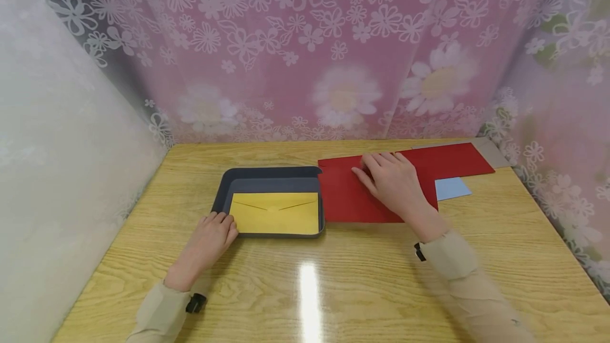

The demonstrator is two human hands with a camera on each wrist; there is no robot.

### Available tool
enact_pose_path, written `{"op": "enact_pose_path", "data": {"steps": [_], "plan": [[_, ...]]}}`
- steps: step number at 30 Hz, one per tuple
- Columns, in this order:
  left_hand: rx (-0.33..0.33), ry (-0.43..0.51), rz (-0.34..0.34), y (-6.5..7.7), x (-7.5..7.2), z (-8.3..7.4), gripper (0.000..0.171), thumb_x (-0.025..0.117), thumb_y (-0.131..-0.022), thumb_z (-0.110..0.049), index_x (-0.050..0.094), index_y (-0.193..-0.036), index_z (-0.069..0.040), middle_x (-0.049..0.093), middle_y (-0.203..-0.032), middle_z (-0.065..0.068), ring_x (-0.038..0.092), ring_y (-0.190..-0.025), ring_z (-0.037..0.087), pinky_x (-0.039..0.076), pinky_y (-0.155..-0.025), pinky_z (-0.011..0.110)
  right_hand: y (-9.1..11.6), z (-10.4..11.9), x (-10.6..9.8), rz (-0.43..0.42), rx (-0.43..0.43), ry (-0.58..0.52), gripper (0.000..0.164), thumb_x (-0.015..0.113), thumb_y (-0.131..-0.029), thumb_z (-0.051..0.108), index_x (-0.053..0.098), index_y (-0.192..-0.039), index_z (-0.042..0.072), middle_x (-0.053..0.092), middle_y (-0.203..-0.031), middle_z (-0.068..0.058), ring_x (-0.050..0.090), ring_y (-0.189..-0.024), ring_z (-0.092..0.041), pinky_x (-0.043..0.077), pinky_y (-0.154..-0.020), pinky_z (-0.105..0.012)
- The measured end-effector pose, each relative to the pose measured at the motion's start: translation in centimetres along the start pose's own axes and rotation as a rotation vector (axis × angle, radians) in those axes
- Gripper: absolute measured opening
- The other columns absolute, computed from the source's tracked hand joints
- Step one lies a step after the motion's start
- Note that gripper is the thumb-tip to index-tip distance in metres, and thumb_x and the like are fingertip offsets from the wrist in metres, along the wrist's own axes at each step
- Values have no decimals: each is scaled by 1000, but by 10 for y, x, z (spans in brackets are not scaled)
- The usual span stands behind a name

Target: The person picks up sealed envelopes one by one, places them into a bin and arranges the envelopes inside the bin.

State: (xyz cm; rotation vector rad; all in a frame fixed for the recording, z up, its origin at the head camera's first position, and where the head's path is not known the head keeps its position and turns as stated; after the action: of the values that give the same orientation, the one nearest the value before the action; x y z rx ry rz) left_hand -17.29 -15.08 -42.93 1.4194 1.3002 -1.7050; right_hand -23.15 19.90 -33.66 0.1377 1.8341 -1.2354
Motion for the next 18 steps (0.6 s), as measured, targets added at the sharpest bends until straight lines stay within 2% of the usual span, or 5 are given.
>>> {"op": "enact_pose_path", "data": {"steps": [8,13,18], "plan": [[33,-11,-42,-1,-6,-4,29,56,-98,-11,46,-71,-10,36,-68,1,35,-66,21,30,-67,30,-21,7,-5,-13,-44,77,28,72,-91,31,66,-86,4,69,-77,-13,66,-74,-32,48,-70,-45],[10,-6,-20,-1,-1,0,28,55,-99,-12,48,-72,-10,40,-70,3,36,-67,22,31,-67,31,-29,8,-7,-48,3,33,26,76,-88,29,66,-85,6,69,-79,-11,67,-79,-31,51,-75,-47],[-7,-5,-8,0,1,2,28,55,-99,-12,48,-73,-9,42,-71,4,38,-68,24,31,-66,32,-40,21,0,-73,48,-30,23,78,-87,27,66,-85,7,70,-81,-8,66,-80,-31,53,-77,-48]]}}
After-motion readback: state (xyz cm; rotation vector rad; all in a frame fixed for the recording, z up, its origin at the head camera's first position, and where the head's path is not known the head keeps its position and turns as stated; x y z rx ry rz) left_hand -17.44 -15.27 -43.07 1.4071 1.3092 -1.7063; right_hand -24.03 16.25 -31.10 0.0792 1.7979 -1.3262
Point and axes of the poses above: each hand's wrist, its own y-axis away from the middle knuckle, its own x-axis out of the palm, z = x × y, the point moved 8 cm from there along -y, towards the middle knuckle
